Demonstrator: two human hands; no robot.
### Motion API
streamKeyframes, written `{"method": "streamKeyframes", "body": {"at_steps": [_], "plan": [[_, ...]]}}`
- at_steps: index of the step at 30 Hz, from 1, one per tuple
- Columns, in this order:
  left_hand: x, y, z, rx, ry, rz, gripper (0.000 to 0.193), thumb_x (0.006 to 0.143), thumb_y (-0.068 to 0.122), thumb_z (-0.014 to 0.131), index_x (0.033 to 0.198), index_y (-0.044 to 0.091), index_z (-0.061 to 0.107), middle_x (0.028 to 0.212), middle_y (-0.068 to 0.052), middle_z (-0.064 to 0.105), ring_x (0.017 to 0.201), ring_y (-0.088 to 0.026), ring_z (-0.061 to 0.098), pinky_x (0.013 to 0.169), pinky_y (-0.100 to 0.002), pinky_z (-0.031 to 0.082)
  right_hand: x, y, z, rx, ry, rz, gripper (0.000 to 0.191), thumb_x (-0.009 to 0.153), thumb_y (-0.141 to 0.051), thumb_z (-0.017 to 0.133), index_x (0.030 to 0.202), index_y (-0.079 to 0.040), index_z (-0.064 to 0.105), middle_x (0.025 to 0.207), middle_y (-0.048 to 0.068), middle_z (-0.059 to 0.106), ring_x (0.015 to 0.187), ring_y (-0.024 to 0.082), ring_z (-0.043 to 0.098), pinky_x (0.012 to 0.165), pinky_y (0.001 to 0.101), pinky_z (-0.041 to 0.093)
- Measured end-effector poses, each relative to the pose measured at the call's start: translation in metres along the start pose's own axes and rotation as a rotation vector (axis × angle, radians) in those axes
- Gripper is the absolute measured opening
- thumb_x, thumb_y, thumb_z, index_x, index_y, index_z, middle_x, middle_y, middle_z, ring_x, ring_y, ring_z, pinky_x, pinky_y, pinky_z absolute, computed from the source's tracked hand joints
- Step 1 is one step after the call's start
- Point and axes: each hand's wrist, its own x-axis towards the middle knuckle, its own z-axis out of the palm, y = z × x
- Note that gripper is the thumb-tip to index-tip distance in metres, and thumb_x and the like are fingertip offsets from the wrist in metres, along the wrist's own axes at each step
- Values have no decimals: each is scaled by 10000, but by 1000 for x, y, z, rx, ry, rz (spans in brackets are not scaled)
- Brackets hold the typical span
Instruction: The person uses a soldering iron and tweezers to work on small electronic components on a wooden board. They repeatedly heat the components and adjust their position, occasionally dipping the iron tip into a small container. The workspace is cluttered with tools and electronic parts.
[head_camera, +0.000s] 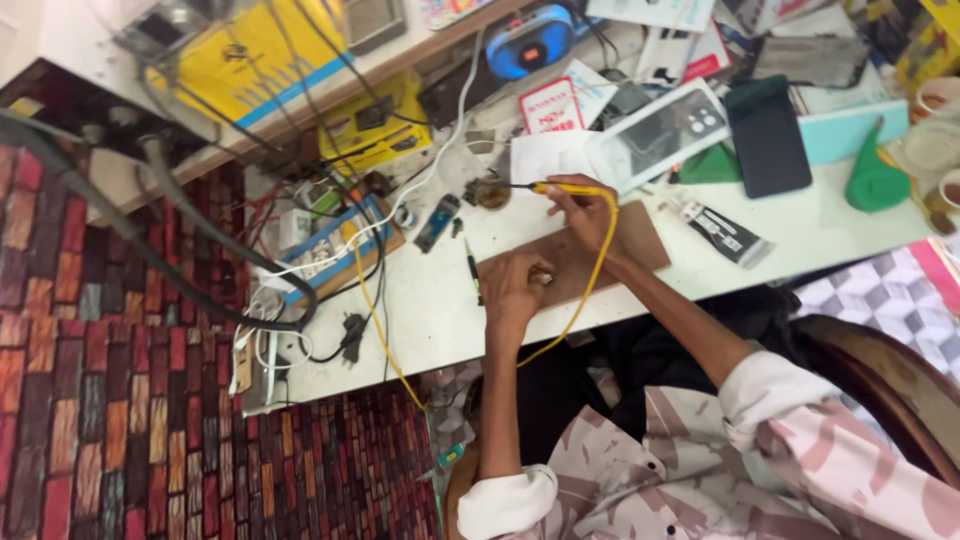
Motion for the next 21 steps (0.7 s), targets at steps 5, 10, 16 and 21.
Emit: {"method": "streamKeyframes", "body": {"at_steps": [5,10,16,21], "plan": [[3,4,9,-2,-183,-77,137,803,102,744,925,145,790,851,-50,776,838,-268,724,753,-410,528,3,-5,2,-65,-38,-39,239,943,-121,761,1140,14,759,1010,81,788,741,101,688,637,234,549],[2,13,-15,2,-18,117,202,803,105,745,1002,104,784,955,-104,759,884,-328,702,797,-440,505,0,-12,2,-85,-70,-12,233,947,-131,768,1136,4,757,1055,86,781,834,87,714,715,249,619],[-25,12,-15,-617,281,-252,257,893,20,791,1146,18,747,964,-76,736,842,-147,669,801,-321,530,0,-9,3,2,-33,-20,237,957,-112,765,1161,7,746,1043,91,785,783,98,697,705,247,598],[-57,33,-4,-1648,548,-541,306,910,-77,685,1205,-1,661,1075,-87,730,837,-93,641,745,-259,492,-2,-9,5,-64,-9,64,275,933,-145,768,1158,10,740,1010,80,784,719,108,703,584,229,507]]}}
